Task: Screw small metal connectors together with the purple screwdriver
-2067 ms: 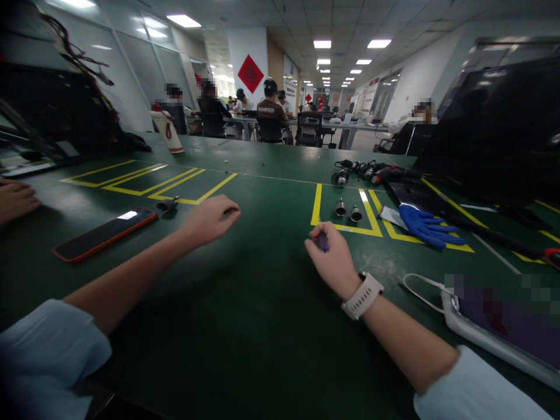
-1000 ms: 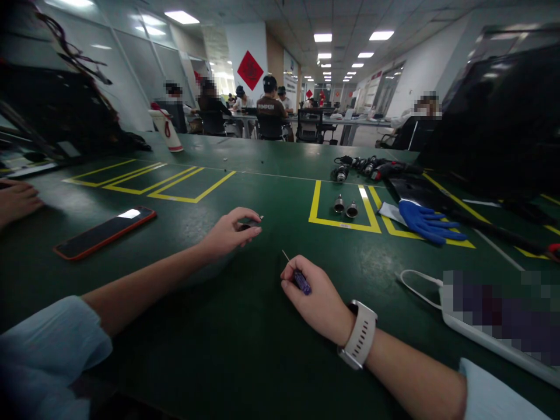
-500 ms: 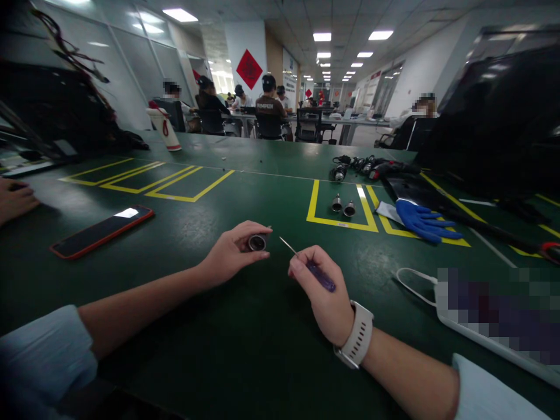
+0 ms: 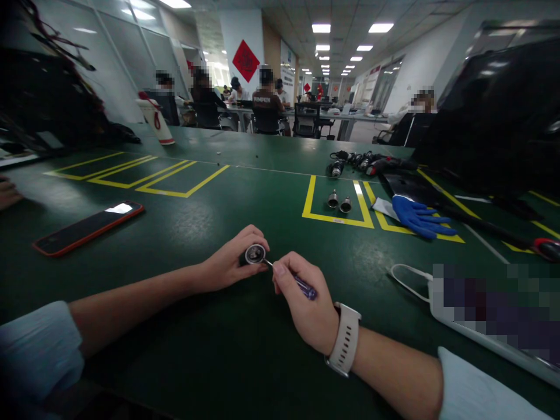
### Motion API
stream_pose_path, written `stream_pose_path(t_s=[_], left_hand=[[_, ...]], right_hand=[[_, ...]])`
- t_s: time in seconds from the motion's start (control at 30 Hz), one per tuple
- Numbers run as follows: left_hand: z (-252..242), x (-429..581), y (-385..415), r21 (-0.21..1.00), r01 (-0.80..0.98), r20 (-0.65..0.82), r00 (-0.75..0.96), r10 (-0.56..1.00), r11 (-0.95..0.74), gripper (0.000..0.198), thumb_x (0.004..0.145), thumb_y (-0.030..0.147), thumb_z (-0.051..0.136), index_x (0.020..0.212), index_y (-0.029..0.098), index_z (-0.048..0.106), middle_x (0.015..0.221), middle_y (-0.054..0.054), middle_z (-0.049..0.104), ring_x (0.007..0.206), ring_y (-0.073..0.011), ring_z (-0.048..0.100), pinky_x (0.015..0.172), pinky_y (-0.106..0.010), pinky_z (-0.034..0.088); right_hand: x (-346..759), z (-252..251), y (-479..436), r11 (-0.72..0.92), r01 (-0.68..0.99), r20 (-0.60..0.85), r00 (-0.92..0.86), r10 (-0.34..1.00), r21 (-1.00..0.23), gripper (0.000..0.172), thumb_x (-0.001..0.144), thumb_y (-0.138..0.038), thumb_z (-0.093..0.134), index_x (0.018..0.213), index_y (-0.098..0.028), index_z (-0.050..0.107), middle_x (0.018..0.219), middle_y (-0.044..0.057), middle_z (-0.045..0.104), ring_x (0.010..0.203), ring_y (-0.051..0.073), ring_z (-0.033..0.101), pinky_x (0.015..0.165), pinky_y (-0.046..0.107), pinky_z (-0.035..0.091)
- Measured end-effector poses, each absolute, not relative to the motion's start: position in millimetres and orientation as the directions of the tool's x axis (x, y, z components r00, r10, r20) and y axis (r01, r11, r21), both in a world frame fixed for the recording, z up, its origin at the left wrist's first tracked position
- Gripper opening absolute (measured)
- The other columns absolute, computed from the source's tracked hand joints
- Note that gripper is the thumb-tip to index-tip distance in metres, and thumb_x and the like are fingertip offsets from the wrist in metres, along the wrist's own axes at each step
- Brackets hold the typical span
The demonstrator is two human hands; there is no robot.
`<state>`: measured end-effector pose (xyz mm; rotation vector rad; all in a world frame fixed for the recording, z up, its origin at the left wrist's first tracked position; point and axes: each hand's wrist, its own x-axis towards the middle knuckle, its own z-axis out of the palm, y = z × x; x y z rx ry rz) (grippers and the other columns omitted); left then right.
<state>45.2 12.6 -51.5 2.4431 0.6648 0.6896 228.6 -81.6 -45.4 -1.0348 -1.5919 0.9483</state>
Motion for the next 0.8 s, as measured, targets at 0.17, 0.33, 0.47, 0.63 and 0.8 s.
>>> stream_pose_path(t_s=[0.17,0.33,0.47,0.63,0.8], left_hand=[[-53,48,13,0.6,0.295,0.341,0.747,0.571,-0.744,0.016,0.079,0.028,0.06,0.083,0.017,0.049,0.09,-0.005,0.05,0.085,-0.0164,0.048,0.073,-0.028,0.043],[-55,46,14,0.628,0.331,0.268,0.758,0.595,-0.704,0.014,0.078,0.025,0.058,0.074,0.017,0.047,0.071,0.001,0.051,0.064,-0.0113,0.047,0.059,-0.024,0.037],[-56,45,12,0.648,0.296,0.308,0.741,0.597,-0.702,0.013,0.077,0.021,0.058,0.072,0.016,0.048,0.068,0.002,0.049,0.062,-0.0104,0.046,0.058,-0.023,0.037],[-55,45,9,0.682,0.275,0.33,0.711,0.621,-0.677,0.013,0.078,0.021,0.058,0.072,0.016,0.048,0.068,0.002,0.048,0.062,-0.01,0.045,0.059,-0.022,0.037],[-54,45,8,0.69,0.271,0.348,0.689,0.636,-0.671,0.016,0.078,0.021,0.06,0.07,0.016,0.047,0.067,0.003,0.047,0.06,-0.0095,0.044,0.057,-0.022,0.037]], right_hand=[[226,-39,-82,0.32,0.203,0.285,-0.187,0.94,-0.925,0.029,0.092,-0.032,0.044,0.066,-0.021,0.051,0.061,-0.002,0.048,0.058,0.013,0.046,0.055,0.027,0.037],[225,-43,-79,0.156,0.044,0.144,-0.204,0.968,-0.987,0.029,0.092,-0.034,0.046,0.067,-0.019,0.054,0.064,-0.002,0.051,0.058,0.012,0.045,0.055,0.026,0.036],[221,-49,-80,-0.031,-0.263,0.03,-0.225,0.974,-0.964,0.024,0.089,-0.035,0.05,0.072,-0.02,0.055,0.067,-0.001,0.054,0.056,0.011,0.043,0.052,0.024,0.035],[215,-48,-82,-0.169,-0.441,-0.07,-0.232,0.97,-0.882,0.021,0.084,-0.037,0.057,0.072,-0.019,0.055,0.068,0.0,0.057,0.056,0.011,0.043,0.051,0.024,0.034],[217,-49,-85,-0.117,-0.431,-0.006,-0.249,0.968,-0.895,0.021,0.087,-0.035,0.054,0.074,-0.019,0.056,0.071,0.0,0.057,0.059,0.012,0.045,0.054,0.025,0.035]])
